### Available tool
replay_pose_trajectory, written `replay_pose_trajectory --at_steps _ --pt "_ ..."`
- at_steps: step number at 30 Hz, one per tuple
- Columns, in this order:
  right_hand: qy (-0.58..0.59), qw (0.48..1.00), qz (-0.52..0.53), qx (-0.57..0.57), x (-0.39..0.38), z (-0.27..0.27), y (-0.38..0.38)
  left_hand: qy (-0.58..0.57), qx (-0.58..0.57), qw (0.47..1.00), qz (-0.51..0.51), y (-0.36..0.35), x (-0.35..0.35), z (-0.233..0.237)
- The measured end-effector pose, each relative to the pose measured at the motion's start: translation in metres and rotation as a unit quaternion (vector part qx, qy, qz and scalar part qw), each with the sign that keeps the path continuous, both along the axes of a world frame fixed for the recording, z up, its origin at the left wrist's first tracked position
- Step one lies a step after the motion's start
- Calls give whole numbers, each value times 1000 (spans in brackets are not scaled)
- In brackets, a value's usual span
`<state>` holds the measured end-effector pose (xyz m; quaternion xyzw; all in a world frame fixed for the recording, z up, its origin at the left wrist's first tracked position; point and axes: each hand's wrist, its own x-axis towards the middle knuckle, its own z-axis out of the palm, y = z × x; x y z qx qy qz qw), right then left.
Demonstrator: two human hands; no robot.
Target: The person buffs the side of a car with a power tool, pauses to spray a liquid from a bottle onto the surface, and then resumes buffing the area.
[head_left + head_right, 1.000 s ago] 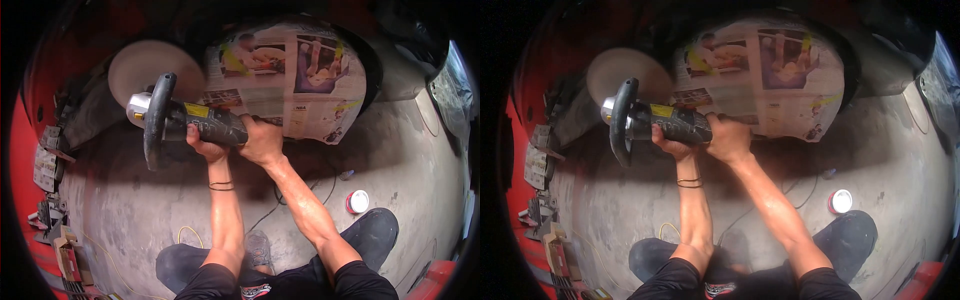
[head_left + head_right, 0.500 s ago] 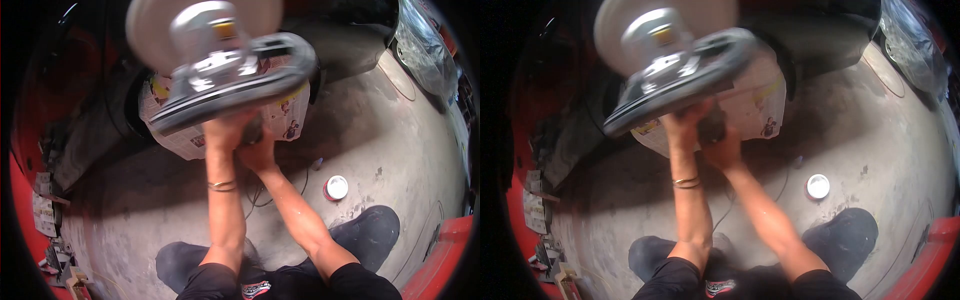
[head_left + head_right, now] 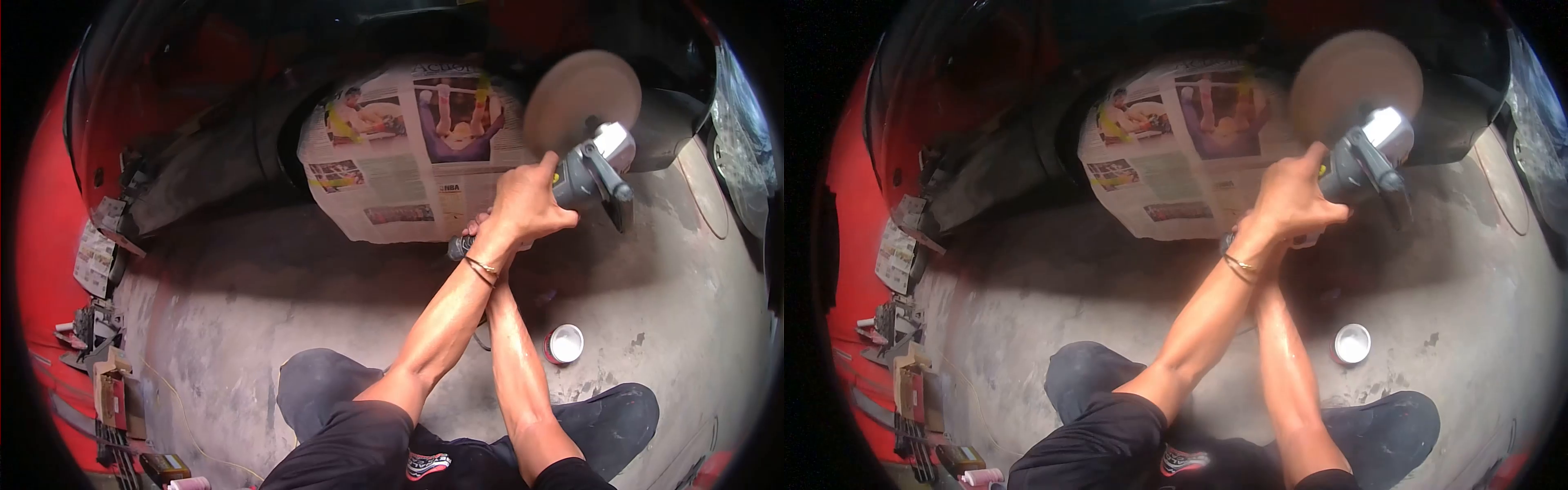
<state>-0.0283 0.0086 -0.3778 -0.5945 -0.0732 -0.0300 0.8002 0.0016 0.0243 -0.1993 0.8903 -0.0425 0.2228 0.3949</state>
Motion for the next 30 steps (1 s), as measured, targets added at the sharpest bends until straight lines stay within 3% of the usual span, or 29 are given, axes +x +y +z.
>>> replay_pose_trajectory --at_steps 5,8,10,12,13,16,19,21,24,27,30 --pt "-71 996 1 -48 -17 52 24 -137 -209 967 -54 67 -25 27" --pt "-146 988 5 -50 -24 72 50 -182 -269 942 -83 112 -57 42" --pt "-200 967 24 -157 -42 109 52 -200 -346 911 -99 142 -72 29" --pt "-235 945 21 -225 -52 145 60 -209 -477 847 -107 159 -98 27" --pt "-189 932 53 -303 -59 165 58 -208 -498 837 -89 169 -106 22" --pt "-219 843 95 -482 -78 228 48 -274 -636 717 -82 169 -132 39" --pt "-261 776 106 -564 -87 293 35 -320 -679 661 -26 158 -141 71" --pt "-300 745 99 -587 -83 325 32 -316 -690 651 -8 153 -140 99" --pt "-324 759 69 -561 -92 374 21 -328 -669 667 -18 148 -137 148" --pt "-289 777 74 -555 -101 426 1 -455 -597 660 -12 121 -112 190" --pt "-328 776 67 -535 -87 453 -27 -423 -633 638 -121 103 -93 225"
